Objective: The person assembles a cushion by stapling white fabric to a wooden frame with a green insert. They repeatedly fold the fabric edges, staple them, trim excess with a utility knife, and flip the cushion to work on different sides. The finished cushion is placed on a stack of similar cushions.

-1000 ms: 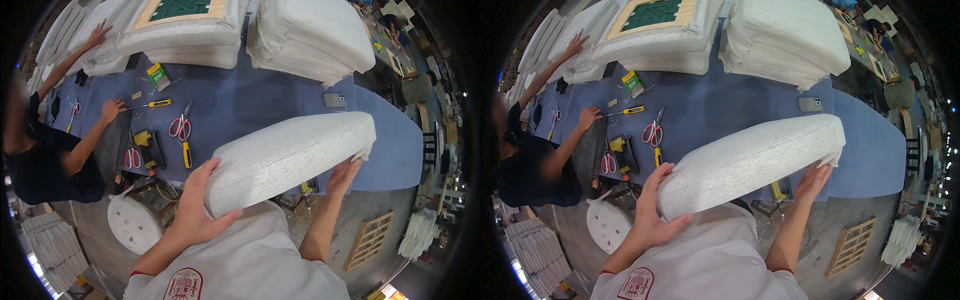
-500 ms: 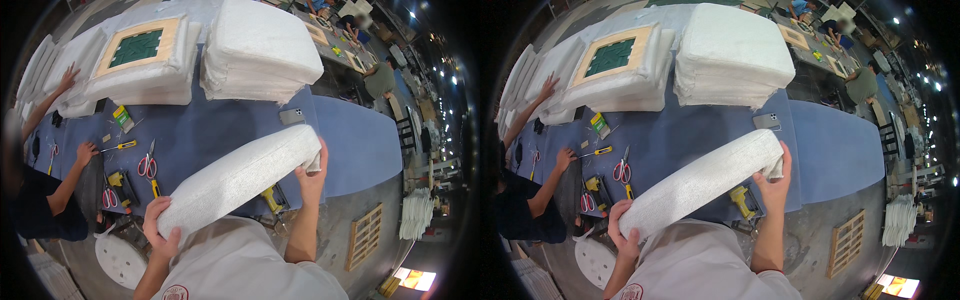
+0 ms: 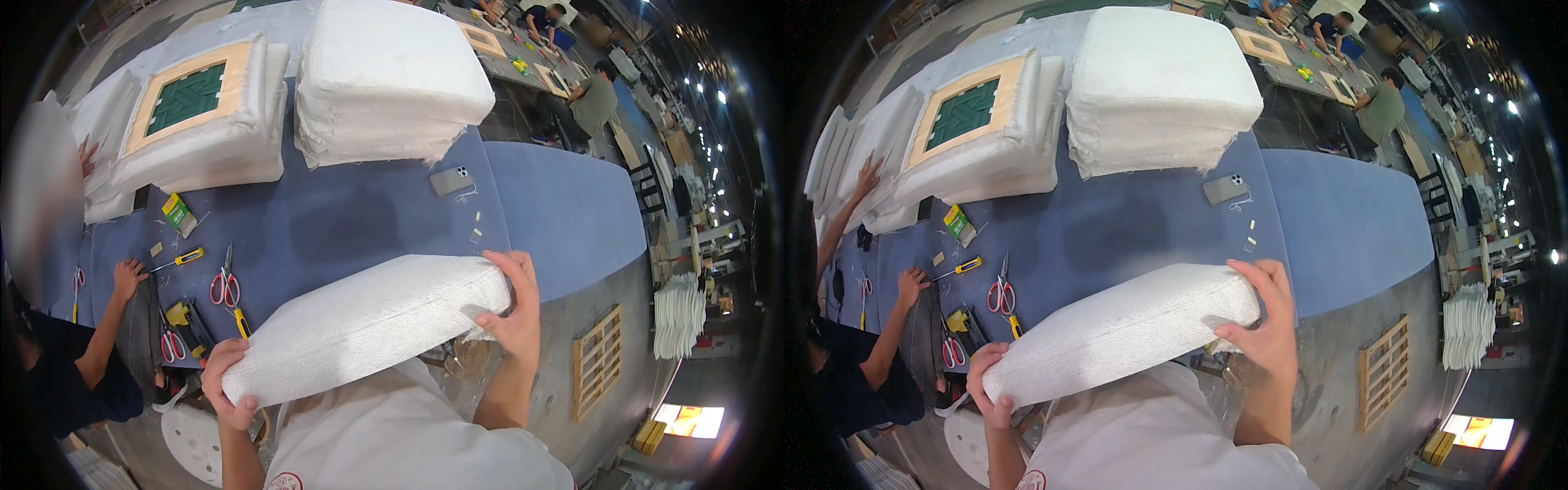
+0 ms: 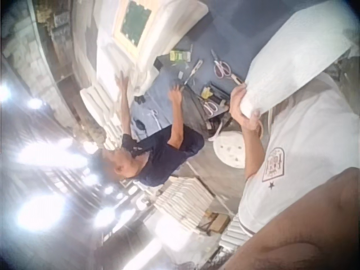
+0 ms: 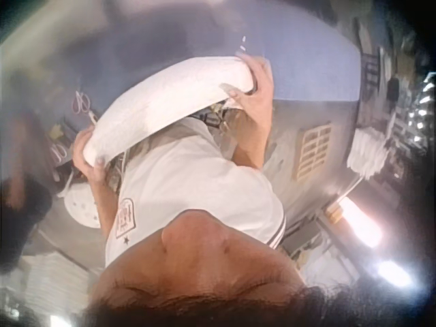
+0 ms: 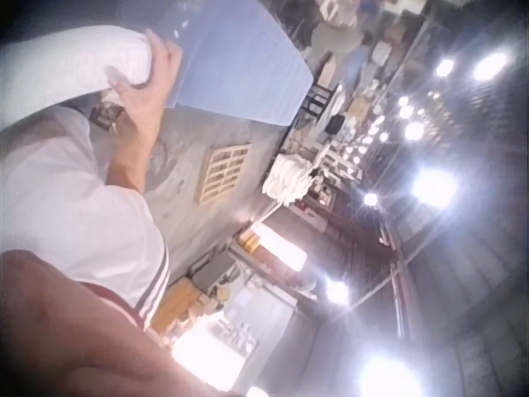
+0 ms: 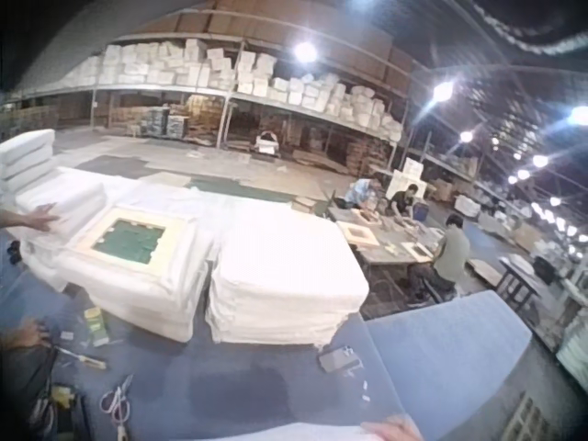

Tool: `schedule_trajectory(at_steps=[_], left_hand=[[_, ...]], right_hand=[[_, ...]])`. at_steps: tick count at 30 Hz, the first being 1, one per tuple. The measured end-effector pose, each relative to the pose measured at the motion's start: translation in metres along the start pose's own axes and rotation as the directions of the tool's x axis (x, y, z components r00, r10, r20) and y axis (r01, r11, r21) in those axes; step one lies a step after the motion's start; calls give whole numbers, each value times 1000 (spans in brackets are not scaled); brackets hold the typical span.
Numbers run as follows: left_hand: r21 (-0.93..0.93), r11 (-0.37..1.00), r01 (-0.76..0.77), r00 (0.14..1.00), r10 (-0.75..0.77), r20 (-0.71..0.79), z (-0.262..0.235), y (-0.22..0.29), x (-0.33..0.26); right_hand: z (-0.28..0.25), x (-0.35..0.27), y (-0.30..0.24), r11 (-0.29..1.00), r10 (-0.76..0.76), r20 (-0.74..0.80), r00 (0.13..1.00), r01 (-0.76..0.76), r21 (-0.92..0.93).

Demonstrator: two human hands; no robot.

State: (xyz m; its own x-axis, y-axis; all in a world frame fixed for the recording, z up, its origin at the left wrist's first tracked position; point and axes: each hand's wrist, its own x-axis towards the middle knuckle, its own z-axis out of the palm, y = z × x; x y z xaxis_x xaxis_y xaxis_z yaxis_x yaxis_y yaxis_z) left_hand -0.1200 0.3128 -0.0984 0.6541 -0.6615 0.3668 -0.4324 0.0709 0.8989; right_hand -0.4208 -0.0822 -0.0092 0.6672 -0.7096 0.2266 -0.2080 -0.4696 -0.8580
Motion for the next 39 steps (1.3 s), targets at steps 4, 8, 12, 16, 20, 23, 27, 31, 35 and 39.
schedule_trajectory(at_steps=[4,8,12,16,20,23,27,31,35,39], left_hand=[[0,998,-65,992,65,109,5,5,16],[28,998,-62,988,58,143,-8,10,15],[-24,998,-62,989,65,136,2,19,18],[-172,964,-204,958,232,166,29,34,51],[-190,957,-219,976,218,-25,55,24,96],[-356,934,25,945,-138,-297,52,-36,126],[351,797,491,839,-325,-436,13,-204,65],[629,422,653,709,-632,-312,3,-263,-69],[548,497,673,711,-640,-292,6,-264,-121],[246,544,802,577,-812,-88,-1,-261,-121]], right_hand=[[-13,27,-23,985,-82,303,950,123,-118],[-10,38,-41,981,95,360,928,-26,-194],[-9,24,-61,926,57,291,955,58,-372],[19,32,-110,728,-271,528,805,530,-435],[101,47,-122,728,-347,590,729,606,-321],[131,71,-101,739,-367,486,793,566,-365],[180,112,-108,660,-529,510,678,707,-254],[175,138,-95,706,-443,536,719,649,-286],[195,141,-103,786,-366,472,802,537,-304],[210,150,-91,780,-385,441,811,541,-314]])
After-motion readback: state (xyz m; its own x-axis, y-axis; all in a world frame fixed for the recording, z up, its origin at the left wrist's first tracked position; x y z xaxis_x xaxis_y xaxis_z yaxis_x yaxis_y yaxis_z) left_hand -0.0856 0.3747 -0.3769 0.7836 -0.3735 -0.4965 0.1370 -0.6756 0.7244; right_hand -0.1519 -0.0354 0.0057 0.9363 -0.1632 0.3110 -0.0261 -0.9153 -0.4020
